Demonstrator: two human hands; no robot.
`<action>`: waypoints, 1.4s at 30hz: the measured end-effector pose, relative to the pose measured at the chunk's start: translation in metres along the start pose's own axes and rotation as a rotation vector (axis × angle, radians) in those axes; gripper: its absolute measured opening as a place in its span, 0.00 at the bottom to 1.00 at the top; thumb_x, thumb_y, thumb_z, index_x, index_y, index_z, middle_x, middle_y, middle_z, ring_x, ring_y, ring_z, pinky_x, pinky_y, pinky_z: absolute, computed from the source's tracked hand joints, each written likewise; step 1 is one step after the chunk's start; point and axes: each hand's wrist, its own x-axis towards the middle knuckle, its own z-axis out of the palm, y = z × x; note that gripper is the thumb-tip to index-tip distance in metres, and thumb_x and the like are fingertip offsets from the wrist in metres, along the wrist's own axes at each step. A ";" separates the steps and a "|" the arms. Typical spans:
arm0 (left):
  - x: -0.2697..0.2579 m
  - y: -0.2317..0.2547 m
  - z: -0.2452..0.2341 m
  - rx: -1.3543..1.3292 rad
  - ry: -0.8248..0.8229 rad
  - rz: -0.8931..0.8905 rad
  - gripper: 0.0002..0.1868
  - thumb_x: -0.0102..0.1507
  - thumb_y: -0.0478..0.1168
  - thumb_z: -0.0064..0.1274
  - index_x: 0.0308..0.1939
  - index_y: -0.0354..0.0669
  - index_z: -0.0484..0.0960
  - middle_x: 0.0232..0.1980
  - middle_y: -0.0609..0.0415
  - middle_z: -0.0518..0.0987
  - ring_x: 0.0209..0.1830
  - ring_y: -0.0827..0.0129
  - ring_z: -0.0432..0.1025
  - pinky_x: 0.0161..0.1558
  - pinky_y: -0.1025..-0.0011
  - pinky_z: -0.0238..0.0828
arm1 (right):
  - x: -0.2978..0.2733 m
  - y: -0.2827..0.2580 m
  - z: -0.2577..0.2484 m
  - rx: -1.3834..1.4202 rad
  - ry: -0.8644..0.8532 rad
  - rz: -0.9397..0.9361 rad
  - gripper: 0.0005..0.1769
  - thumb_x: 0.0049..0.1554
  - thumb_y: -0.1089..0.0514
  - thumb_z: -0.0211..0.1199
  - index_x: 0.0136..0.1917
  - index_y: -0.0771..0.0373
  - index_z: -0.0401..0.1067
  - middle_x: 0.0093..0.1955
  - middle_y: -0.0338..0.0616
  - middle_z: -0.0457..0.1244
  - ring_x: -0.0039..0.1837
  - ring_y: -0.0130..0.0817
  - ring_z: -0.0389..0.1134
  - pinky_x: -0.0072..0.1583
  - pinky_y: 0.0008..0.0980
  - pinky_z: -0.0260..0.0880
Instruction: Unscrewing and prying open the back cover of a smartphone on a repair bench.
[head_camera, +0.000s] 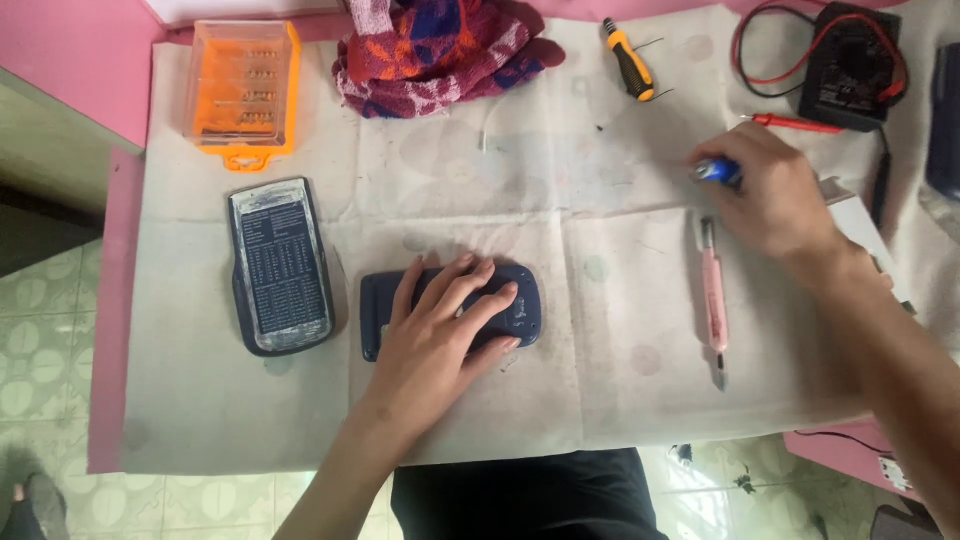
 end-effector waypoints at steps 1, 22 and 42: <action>0.000 -0.001 0.001 0.012 0.023 0.012 0.21 0.64 0.50 0.61 0.59 0.50 0.81 0.65 0.53 0.76 0.71 0.58 0.66 0.74 0.44 0.51 | 0.000 -0.009 -0.002 0.060 0.049 0.033 0.09 0.62 0.65 0.64 0.57 0.67 0.74 0.51 0.51 0.66 0.53 0.46 0.66 0.57 0.40 0.63; -0.006 0.000 0.008 0.095 0.070 0.028 0.22 0.62 0.51 0.65 0.57 0.51 0.82 0.63 0.57 0.77 0.73 0.62 0.66 0.74 0.46 0.50 | -0.039 -0.194 0.044 0.523 0.108 0.181 0.07 0.55 0.60 0.73 0.47 0.62 0.78 0.44 0.41 0.69 0.45 0.29 0.70 0.50 0.27 0.68; -0.012 -0.006 0.022 0.108 0.093 0.020 0.24 0.64 0.59 0.56 0.61 0.60 0.77 0.62 0.58 0.75 0.72 0.62 0.67 0.72 0.42 0.52 | -0.048 -0.196 0.061 0.043 0.266 -0.192 0.06 0.57 0.68 0.62 0.45 0.57 0.74 0.40 0.38 0.63 0.46 0.36 0.68 0.46 0.27 0.73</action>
